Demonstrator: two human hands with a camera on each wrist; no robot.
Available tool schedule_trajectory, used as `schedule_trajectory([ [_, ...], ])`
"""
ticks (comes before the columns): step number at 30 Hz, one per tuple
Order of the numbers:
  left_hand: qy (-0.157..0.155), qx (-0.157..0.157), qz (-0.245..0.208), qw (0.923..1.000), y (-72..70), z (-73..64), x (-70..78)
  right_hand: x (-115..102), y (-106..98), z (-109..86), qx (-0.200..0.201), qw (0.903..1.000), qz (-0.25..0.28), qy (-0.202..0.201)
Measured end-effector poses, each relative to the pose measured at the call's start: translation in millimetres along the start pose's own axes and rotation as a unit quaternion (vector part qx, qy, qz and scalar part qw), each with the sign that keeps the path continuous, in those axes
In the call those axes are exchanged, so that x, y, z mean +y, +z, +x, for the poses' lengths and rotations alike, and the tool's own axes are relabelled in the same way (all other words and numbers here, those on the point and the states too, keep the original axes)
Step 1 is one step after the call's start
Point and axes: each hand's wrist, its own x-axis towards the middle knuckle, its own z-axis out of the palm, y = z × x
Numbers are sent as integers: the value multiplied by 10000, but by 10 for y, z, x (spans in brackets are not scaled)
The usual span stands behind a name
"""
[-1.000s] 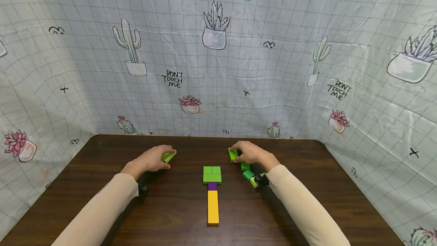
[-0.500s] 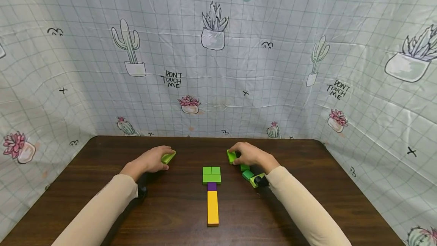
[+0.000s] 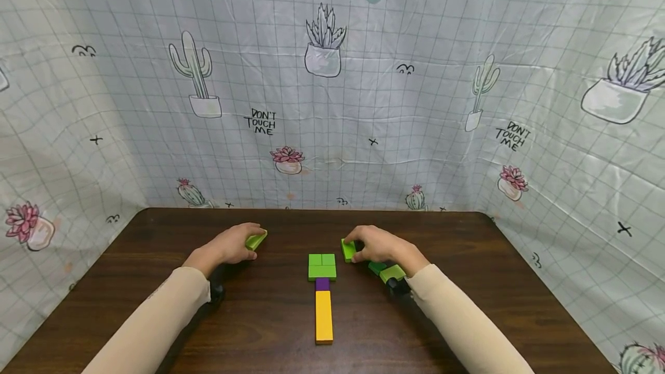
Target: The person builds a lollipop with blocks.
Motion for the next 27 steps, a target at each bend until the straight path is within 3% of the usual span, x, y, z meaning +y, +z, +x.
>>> schedule_trajectory([
  [27,2,3,133,9999,7,-27,56,-157,117,-33,200,9992,-151,-296],
])
